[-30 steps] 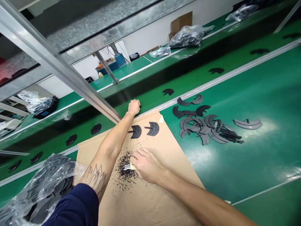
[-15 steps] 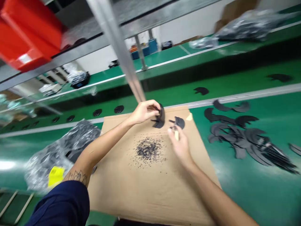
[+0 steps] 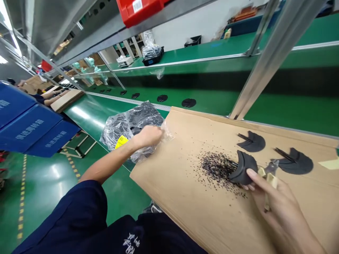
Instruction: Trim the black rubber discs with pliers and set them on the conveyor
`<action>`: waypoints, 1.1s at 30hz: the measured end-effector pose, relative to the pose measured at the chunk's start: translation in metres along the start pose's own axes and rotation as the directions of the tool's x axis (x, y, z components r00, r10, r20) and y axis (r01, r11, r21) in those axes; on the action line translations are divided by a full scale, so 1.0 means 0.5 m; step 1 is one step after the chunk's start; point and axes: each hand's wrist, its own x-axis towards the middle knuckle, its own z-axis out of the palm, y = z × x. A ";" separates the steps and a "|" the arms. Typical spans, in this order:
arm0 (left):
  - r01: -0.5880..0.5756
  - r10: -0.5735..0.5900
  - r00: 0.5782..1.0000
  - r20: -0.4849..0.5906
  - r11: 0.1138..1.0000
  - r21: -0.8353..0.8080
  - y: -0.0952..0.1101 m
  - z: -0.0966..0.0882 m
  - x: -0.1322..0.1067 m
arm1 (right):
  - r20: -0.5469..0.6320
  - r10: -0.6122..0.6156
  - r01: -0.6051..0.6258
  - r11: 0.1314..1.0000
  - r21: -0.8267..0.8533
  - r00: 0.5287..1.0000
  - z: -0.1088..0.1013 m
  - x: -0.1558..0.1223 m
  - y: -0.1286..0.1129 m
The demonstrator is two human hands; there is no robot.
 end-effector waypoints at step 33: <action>-0.186 0.011 0.982 -0.190 -0.145 -0.972 0.192 0.053 -0.002 | 0.025 -0.321 0.309 0.884 -0.351 0.947 0.019 -0.041 0.028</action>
